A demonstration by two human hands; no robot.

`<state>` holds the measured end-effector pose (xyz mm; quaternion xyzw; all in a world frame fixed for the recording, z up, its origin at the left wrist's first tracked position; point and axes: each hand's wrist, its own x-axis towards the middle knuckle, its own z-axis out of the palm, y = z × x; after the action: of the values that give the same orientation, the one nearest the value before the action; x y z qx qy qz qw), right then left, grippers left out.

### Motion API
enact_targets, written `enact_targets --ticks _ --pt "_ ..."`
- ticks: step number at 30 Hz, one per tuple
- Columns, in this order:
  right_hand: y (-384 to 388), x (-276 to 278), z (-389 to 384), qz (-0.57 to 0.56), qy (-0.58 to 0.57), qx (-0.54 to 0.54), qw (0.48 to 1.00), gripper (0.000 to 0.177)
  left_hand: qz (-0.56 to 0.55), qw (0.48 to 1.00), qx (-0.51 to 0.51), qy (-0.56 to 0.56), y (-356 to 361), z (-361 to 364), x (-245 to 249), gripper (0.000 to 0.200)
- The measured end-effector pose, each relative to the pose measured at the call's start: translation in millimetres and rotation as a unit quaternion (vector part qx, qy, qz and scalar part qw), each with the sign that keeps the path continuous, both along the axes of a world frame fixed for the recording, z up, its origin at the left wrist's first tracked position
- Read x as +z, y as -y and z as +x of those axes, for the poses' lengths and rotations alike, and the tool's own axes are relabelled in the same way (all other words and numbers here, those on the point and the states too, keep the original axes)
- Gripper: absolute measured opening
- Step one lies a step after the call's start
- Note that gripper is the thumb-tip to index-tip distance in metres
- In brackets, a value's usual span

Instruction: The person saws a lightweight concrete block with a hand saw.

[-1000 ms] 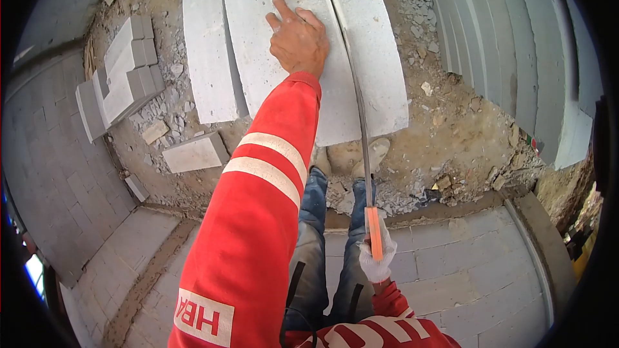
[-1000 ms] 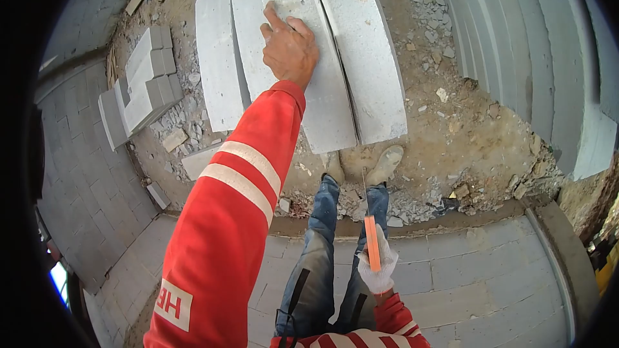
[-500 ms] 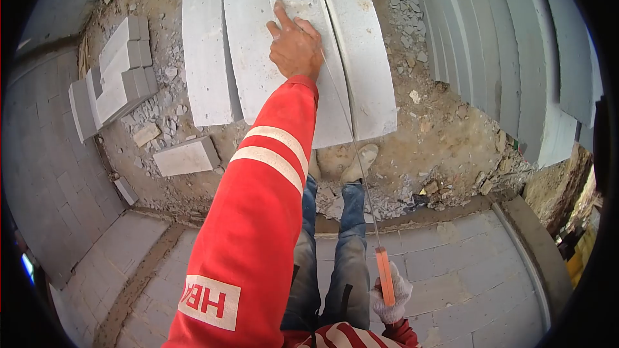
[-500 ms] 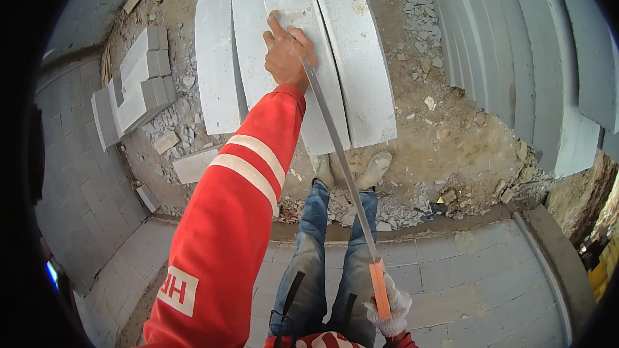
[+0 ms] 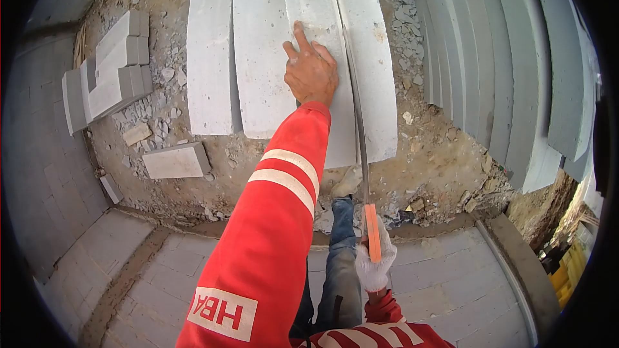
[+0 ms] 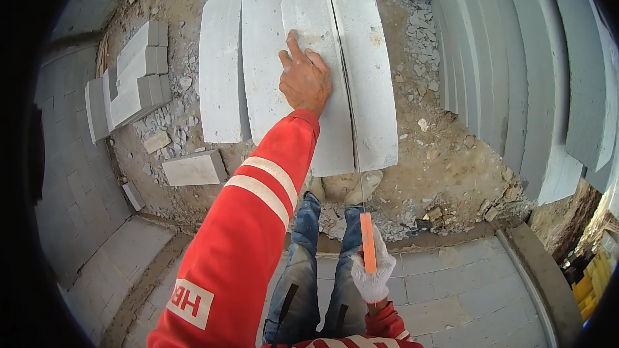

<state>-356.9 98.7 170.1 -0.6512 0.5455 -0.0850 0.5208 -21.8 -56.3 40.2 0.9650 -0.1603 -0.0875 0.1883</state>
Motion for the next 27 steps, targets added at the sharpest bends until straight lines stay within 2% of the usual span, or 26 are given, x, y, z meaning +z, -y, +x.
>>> enact_targets --ticks 6,10,13,14,16,19,21,24,27 --pt "38 -15 66 -0.036 0.036 0.007 0.999 0.064 0.001 1.0 0.017 -0.003 3 -1 3 0.056" --pt "37 -17 31 -0.053 0.003 0.04 0.998 0.068 -0.001 1.0 -0.001 0.003 -2 0 4 0.056" --pt "-28 -22 -53 -0.066 -0.02 0.048 0.996 0.069 -0.016 1.0 -0.004 0.01 -2 0 -3 0.055" --pt "-21 -21 -48 -0.065 -0.021 0.053 0.996 0.069 -0.013 1.0 -0.002 0.013 -1 0 0 0.055" --pt "-4 -22 -23 -0.049 -0.016 0.052 0.997 0.07 -0.008 1.0 -0.009 0.015 -3 -4 0 0.055" --pt "68 -36 83 -0.112 0.057 0.055 0.991 0.066 -0.006 0.999 -0.012 0.03 -2 -1 -4 0.055" --pt "82 -45 108 -0.138 0.085 0.042 0.986 0.065 -0.015 1.0 -0.008 0.015 -1 1 -3 0.055" --pt "78 -47 93 -0.027 0.089 0.018 0.995 0.063 -0.022 1.0 0.004 0.022 -1 -1 1 0.055" --pt "20 -31 32 -0.082 0.059 0.031 0.994 0.061 -0.029 1.0 0.002 -0.003 -2 0 2 0.056"
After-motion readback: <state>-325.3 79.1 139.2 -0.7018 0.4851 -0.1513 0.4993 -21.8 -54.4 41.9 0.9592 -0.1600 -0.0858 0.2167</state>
